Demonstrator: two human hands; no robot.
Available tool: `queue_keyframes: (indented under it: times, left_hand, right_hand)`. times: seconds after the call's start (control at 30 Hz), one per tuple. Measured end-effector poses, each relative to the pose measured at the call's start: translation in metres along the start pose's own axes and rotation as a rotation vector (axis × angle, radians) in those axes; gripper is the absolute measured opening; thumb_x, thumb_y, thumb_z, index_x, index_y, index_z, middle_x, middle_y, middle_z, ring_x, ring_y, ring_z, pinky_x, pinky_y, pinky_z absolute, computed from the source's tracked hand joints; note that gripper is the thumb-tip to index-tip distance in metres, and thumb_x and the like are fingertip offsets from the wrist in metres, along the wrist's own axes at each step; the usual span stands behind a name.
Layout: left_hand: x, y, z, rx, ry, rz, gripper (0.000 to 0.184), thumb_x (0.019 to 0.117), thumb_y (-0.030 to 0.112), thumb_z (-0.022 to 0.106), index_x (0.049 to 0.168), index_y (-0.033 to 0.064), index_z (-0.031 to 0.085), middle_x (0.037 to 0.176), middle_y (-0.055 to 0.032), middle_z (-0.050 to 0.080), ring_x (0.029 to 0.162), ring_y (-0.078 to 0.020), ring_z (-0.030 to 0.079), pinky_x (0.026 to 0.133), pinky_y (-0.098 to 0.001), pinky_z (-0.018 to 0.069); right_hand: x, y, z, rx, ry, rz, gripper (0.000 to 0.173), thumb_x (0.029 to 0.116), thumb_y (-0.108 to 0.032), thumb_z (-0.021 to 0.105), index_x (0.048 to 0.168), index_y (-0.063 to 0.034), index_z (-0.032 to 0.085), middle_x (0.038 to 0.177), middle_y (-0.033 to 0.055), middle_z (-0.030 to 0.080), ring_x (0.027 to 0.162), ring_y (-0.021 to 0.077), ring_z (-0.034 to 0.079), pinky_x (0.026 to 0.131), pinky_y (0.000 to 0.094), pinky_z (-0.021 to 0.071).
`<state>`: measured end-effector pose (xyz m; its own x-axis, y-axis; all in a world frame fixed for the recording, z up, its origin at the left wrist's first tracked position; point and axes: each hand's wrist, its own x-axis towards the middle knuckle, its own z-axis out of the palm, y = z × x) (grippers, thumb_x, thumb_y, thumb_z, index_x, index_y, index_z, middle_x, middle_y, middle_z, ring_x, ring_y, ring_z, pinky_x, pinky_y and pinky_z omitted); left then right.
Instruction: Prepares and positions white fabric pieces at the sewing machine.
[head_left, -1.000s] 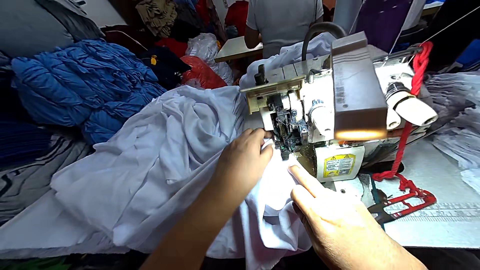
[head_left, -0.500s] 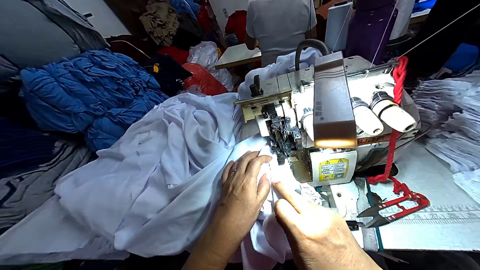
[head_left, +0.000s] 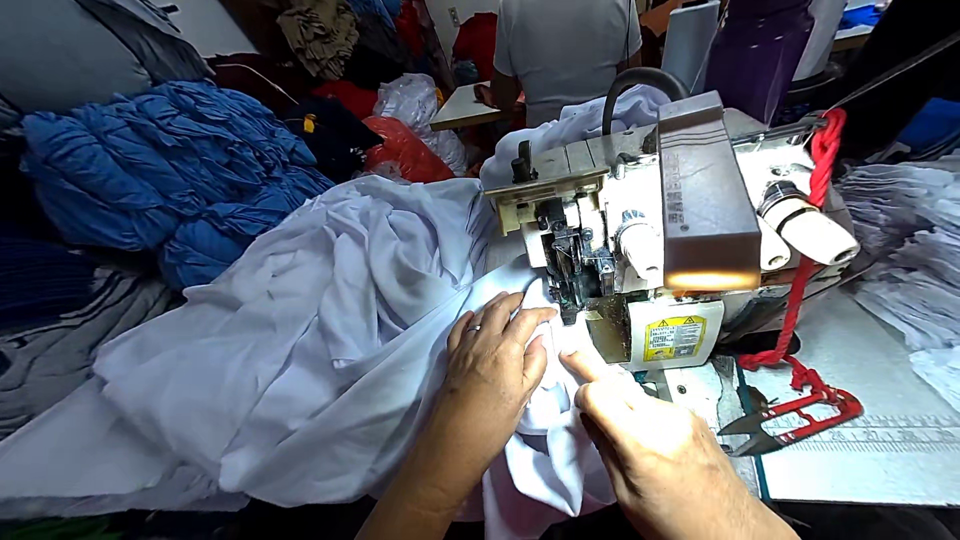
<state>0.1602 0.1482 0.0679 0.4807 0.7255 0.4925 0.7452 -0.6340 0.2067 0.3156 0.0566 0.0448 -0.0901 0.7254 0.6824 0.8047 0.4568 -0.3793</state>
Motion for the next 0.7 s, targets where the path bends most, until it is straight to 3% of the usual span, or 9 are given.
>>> queue_keyframes:
  times: [0.2,0.33,0.4,0.5,0.57,0.7]
  left_hand:
    - [0.008,0.000,0.002,-0.005,0.030,-0.010,0.032,0.0973,0.024,0.052,0.117,0.0136,0.075,0.123,-0.0154,0.070,0.124,-0.0368,0.062,0.100,-0.0660,0.0424]
    - [-0.002,-0.011,0.005,-0.136,0.145,0.051,0.039,0.1015,0.029,0.048,0.129,0.0132,0.071,0.138,-0.0147,0.061,0.126,-0.0310,0.060,0.103,-0.0571,0.0444]
    - [-0.015,-0.020,0.000,-0.222,0.235,0.164,0.034,0.1045,0.024,0.046,0.124,0.0124,0.072,0.145,-0.0154,0.057,0.135,-0.0262,0.053,0.112,-0.0475,0.0425]
    - [-0.035,-0.032,-0.014,-0.144,0.243,0.358,0.025,0.1029,0.019,0.047,0.106,0.0226,0.071,0.140,-0.0098,0.060,0.142,-0.0216,0.048,0.118,-0.0482,0.0354]
    - [-0.045,-0.037,-0.023,0.009,0.175,0.501,0.026,0.1040,0.017,0.047,0.107,0.0261,0.071,0.138,-0.0088,0.062,0.140,-0.0245,0.050,0.117,-0.0513,0.0362]
    - [-0.049,-0.040,-0.040,0.207,0.064,0.657,0.023,0.1065,0.018,0.047,0.107,0.0233,0.069,0.142,-0.0048,0.061,0.142,-0.0252,0.049,0.116,-0.0548,0.0347]
  right_hand:
    - [0.005,0.009,0.004,0.035,-0.025,0.016,0.020,0.0963,-0.012,0.052,0.094,-0.0101,0.072,0.123,0.0039,0.074,0.078,0.0173,0.075,0.059,0.0323,0.0583]
    - [0.005,0.010,0.004,0.055,-0.019,0.024,0.019,0.0970,-0.012,0.053,0.093,-0.0093,0.071,0.123,0.0037,0.074,0.080,0.0169,0.075,0.061,0.0330,0.0596]
    - [0.007,0.010,0.004,0.070,-0.024,0.032,0.019,0.0972,-0.013,0.054,0.094,-0.0083,0.072,0.122,0.0047,0.074,0.079,0.0186,0.075,0.060,0.0353,0.0596]
    - [0.008,0.010,0.002,0.095,-0.055,0.048,0.019,0.0983,-0.013,0.054,0.097,-0.0065,0.073,0.121,0.0067,0.074,0.083,0.0212,0.076,0.064,0.0392,0.0608]
    - [0.011,0.012,0.000,0.114,-0.068,0.040,0.020,0.0990,-0.012,0.054,0.098,-0.0056,0.072,0.118,0.0081,0.074,0.085,0.0219,0.076,0.066,0.0403,0.0613]
    - [0.016,0.014,-0.005,0.165,-0.153,0.057,0.021,0.1002,-0.013,0.053,0.100,-0.0039,0.072,0.119,0.0101,0.073,0.089,0.0250,0.075,0.071,0.0451,0.0612]
